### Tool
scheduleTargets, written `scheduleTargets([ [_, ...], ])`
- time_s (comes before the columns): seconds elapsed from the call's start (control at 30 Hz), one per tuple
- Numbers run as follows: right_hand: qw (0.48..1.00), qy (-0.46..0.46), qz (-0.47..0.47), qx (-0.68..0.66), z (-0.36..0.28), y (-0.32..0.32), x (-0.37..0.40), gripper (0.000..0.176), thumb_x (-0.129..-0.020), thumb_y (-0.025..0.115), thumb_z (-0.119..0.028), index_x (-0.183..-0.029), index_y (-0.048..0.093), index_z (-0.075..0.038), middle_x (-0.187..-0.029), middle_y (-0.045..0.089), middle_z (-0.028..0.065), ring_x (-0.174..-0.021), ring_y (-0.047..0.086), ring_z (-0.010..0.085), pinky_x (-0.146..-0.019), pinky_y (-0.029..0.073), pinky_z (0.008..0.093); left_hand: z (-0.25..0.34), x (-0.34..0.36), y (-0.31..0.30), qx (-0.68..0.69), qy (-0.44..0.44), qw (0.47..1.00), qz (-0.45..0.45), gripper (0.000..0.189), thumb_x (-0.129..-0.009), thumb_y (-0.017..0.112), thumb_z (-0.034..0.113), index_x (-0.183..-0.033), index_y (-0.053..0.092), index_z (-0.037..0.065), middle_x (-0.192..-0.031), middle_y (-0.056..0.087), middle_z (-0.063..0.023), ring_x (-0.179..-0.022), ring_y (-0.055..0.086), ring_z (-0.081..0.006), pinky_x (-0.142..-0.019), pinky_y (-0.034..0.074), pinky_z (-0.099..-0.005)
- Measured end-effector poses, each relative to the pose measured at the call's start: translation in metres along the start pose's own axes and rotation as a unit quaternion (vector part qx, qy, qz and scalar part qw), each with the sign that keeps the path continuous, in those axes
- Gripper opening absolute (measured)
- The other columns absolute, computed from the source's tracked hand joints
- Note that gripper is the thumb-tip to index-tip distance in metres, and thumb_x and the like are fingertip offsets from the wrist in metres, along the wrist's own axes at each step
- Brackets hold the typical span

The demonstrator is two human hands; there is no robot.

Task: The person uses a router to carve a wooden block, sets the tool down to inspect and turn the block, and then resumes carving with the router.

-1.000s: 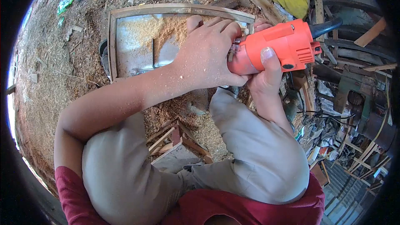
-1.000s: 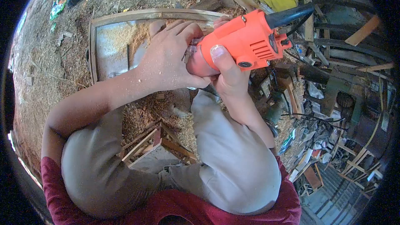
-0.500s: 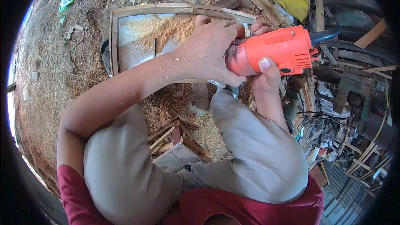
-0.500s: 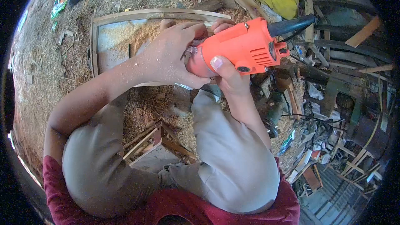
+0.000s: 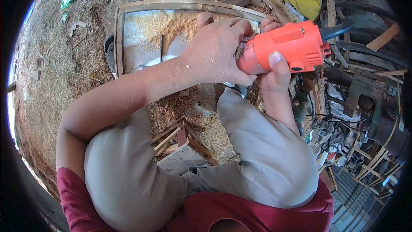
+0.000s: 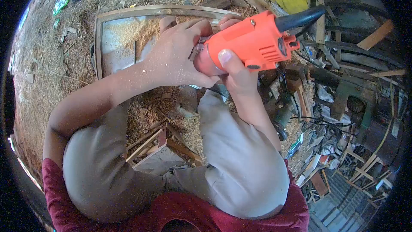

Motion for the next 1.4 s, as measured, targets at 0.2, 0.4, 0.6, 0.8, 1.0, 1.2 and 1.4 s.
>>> scheduleTargets([
  [0.2,0.995,0.045,0.053,0.073,-0.001,-0.001,0.005,0.077,-0.075,0.078,-0.033,-0.14,0.044,-0.007,-0.126,0.054,0.0117,-0.117,0.056,0.0259,-0.102,0.051,0.0437,0.005,0.002,-0.002,-0.011,-0.008,0.999,0.042,0.075,-0.052,0.087,0.05,-0.107,0.061,0.007,-0.102,0.067,-0.0126,-0.103,0.066,-0.0315,-0.097,0.034,-0.0467],
  [0.4,0.999,0.042,0.018,-0.002,0.005,-0.011,0.004,0.073,-0.076,0.082,-0.022,-0.138,0.048,-0.004,-0.128,0.055,0.0117,-0.113,0.059,0.0223,-0.1,0.052,0.0402,-0.002,-0.007,-0.002,0.057,0.025,0.997,-0.051,0.073,-0.055,0.086,0.048,-0.109,0.062,0.005,-0.103,0.068,-0.0133,-0.105,0.066,-0.0328,-0.1,0.035,-0.0476],
  [0.6,0.999,0.004,-0.033,-0.036,-0.003,0.0,0.002,0.075,-0.071,0.085,-0.027,-0.133,0.049,-0.004,-0.128,0.051,0.0133,-0.114,0.057,0.0231,-0.1,0.052,0.0413,0.002,-0.009,-0.003,0.081,0.03,0.99,-0.108,0.072,-0.058,0.085,0.048,-0.112,0.064,0.006,-0.103,0.068,-0.0118,-0.104,0.067,-0.033,-0.1,0.037,-0.0498],
  [0.8,0.998,-0.065,-0.01,0.013,-0.014,0.0,-0.001,0.077,-0.07,0.083,-0.03,-0.133,0.048,-0.004,-0.122,0.054,0.0128,-0.118,0.054,0.0252,-0.102,0.049,0.0435,0.016,-0.004,-0.007,-0.01,0.031,0.999,-0.019,0.073,-0.055,0.087,0.049,-0.109,0.062,0.006,-0.099,0.066,-0.0118,-0.099,0.067,-0.0334,-0.095,0.037,-0.0487],
  [1.0,0.996,-0.085,0.027,0.016,-0.027,0.006,-0.004,0.074,-0.071,0.082,-0.029,-0.133,0.05,-0.005,-0.121,0.057,0.0117,-0.121,0.053,0.0258,-0.103,0.048,0.0438,0.024,-0.002,-0.014,-0.02,0.02,0.998,0.057,0.076,-0.052,0.088,0.05,-0.108,0.06,0.007,-0.099,0.066,-0.0117,-0.098,0.067,-0.0333,-0.094,0.036,-0.0462],
  [1.2,1.0,-0.002,0.025,0.001,-0.018,0.006,-0.004,0.076,-0.072,0.083,-0.029,-0.135,0.05,-0.005,-0.125,0.057,0.0132,-0.123,0.054,0.0277,-0.106,0.047,0.0464,0.014,-0.003,-0.015,-0.001,0.013,0.999,0.032,0.076,-0.052,0.088,0.05,-0.107,0.059,0.006,-0.1,0.066,-0.0129,-0.099,0.066,-0.0348,-0.095,0.036,-0.0469],
  [1.4,0.988,-0.069,-0.077,0.115,-0.018,0.0,-0.012,0.078,-0.07,0.086,-0.031,-0.134,0.051,-0.005,-0.124,0.059,0.0131,-0.127,0.053,0.031,-0.11,0.044,0.0491,0.023,-0.009,-0.026,-0.035,0.037,0.998,0.045,0.081,-0.053,0.088,0.053,-0.111,0.06,0.003,-0.101,0.066,-0.0154,-0.103,0.066,-0.0353,-0.099,0.037,-0.0475],
])
Point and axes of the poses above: each hand's wrist, its own x-axis away from the middle knuckle, its own y-axis out of the palm, z = x × y, the point moved 6 cm from there along -x, towards the middle knuckle
